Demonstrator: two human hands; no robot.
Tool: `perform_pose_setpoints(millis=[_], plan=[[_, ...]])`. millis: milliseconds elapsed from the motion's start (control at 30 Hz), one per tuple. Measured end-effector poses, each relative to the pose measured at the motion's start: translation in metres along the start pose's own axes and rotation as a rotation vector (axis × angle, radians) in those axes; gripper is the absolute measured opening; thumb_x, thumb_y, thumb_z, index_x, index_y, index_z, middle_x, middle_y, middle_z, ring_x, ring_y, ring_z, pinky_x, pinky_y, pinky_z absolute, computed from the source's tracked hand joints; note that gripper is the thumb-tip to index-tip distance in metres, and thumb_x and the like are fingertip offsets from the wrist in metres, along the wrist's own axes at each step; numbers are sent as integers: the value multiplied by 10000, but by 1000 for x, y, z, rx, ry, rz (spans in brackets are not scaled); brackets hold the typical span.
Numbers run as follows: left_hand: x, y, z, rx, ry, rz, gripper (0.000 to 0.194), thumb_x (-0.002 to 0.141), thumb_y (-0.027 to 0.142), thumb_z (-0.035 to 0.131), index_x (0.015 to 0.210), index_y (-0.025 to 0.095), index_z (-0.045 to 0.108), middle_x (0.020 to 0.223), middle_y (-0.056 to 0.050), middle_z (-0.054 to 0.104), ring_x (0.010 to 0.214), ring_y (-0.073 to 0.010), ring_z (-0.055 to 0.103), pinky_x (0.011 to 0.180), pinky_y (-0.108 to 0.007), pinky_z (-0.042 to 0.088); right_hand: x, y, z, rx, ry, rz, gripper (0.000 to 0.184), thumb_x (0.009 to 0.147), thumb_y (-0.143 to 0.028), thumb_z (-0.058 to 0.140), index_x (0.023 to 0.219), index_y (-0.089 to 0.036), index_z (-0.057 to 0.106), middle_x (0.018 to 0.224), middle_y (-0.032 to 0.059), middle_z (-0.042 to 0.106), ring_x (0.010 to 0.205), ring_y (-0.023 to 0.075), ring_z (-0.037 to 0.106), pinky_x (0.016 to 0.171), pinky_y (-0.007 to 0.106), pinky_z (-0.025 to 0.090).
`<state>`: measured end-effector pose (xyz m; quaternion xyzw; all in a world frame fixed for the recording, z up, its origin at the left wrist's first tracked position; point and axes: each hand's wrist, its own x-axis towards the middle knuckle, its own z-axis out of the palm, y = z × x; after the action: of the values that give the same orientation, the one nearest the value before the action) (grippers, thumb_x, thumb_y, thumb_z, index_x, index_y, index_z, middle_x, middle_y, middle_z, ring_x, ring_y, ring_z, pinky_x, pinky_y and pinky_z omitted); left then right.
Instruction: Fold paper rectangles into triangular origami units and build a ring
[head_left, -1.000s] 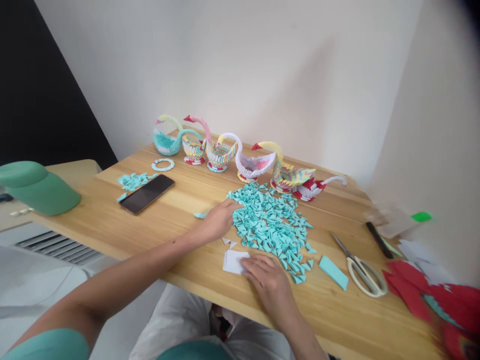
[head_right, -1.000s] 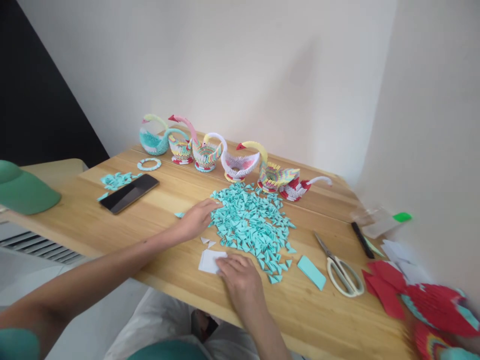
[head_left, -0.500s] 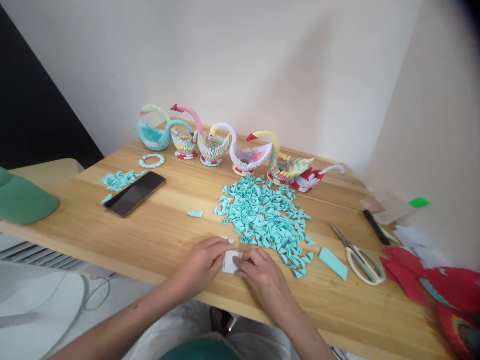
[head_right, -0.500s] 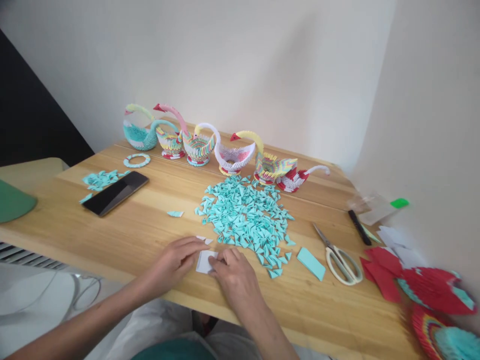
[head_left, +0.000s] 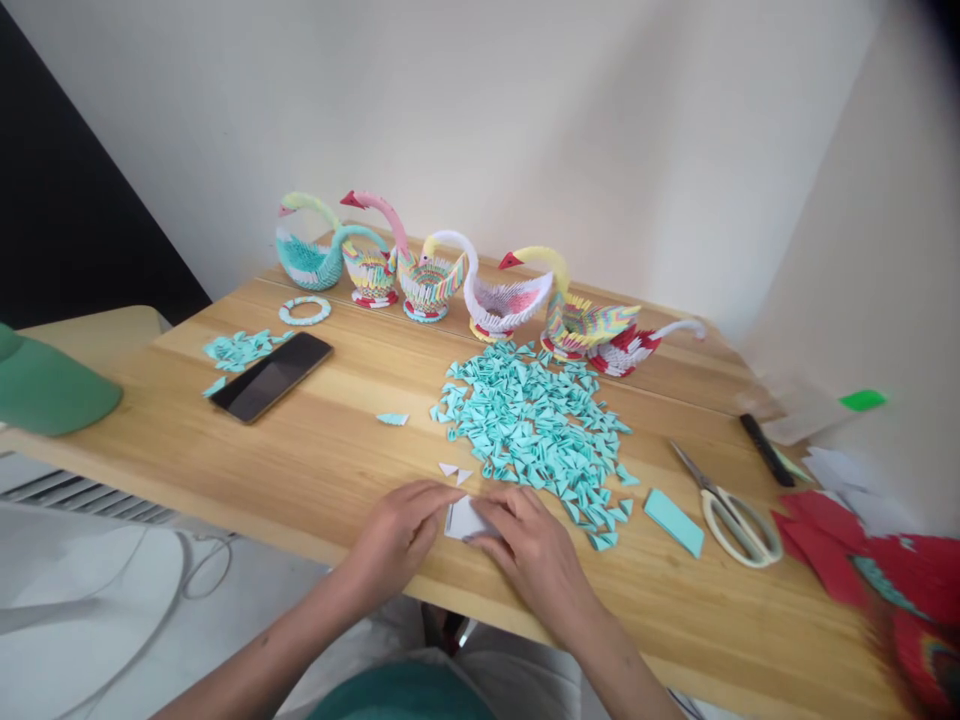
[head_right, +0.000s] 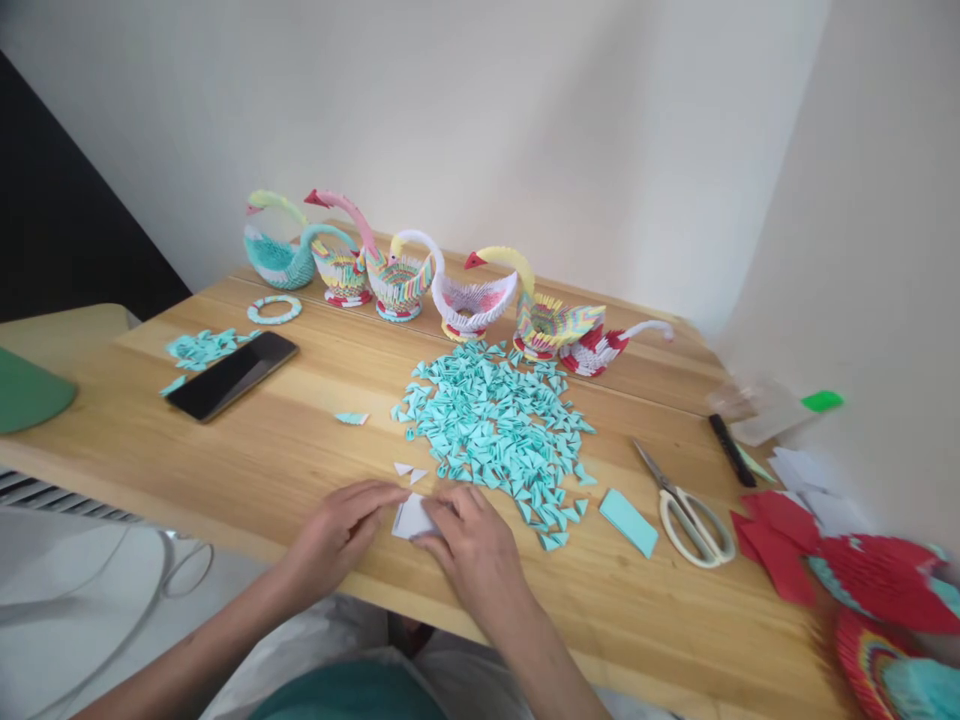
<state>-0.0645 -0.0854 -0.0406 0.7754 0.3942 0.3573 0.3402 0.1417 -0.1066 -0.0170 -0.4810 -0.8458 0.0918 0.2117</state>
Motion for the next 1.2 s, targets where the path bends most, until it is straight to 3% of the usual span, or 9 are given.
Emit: perform_pose_setpoints(millis=[267,500,633,733,867,967,1033,1133,1200], plan=[[3,6,-3,-25,12,-14,303,880,99,445,1076,184,661,1039,-78,706,955,-183,645,869,-295,497,9,5,-7,26,-33,-21,177,933,-222,521,971,-227,694,946,48,677,861,188,612,729,313,498],[3,5,-5,-62,35,-9,278,897,138,465,1088,183,661,1085,-93,682,1009,-193,624,903,-310,485,5,7,-7,33,134,-35,190,941,-165,480,906,-201,663,876,51,705,822,193,605,741,325,465],[23,21,-18,-15,69,35,271,887,253,557,1135,201,651,1143,-111,648,1006,-207,607,866,-314,491,12,13,-22,50,159,30,204,958,-238,461,902,-223,657,765,28,688,705,178,617,670,309,451],[51,34,-26,-23,4,59,274,838,316,627,1081,201,676,957,-71,692,823,-177,616,713,-260,493,26,15,-39,101,144,93,141,932,-294,511,962,-240,638,841,21,713,752,183,659,691,301,482],[83,40,-25,-210,-38,-115,241,821,342,594,696,150,666,573,13,599,534,-103,526,501,-183,389,38,18,-59,187,202,158,187,921,-280,513,1087,-237,586,849,17,722,761,181,683,677,282,509],[95,38,-22,-499,9,-284,298,755,423,620,651,146,582,479,39,532,417,-81,462,410,-171,330,39,26,-68,195,319,148,199,955,-237,434,1102,-228,569,846,19,719,787,171,676,720,284,509],[98,37,-19,-634,21,-353,344,710,474,643,640,154,541,453,47,523,370,-72,438,378,-167,304,40,31,-69,143,350,37,194,952,-213,441,1068,-228,595,931,41,713,879,182,658,787,308,497],[98,34,-13,-711,41,-387,381,678,503,665,622,156,518,445,46,532,347,-61,420,364,-163,296,46,34,-66,97,328,-146,174,928,-201,484,996,-226,642,934,55,697,887,198,638,776,324,494],[97,31,-10,-722,31,-382,389,678,507,669,615,155,518,444,47,531,344,-57,409,363,-161,290,49,35,-61,132,352,-153,147,916,-210,509,917,-224,655,835,43,687,800,191,635,713,309,495]])
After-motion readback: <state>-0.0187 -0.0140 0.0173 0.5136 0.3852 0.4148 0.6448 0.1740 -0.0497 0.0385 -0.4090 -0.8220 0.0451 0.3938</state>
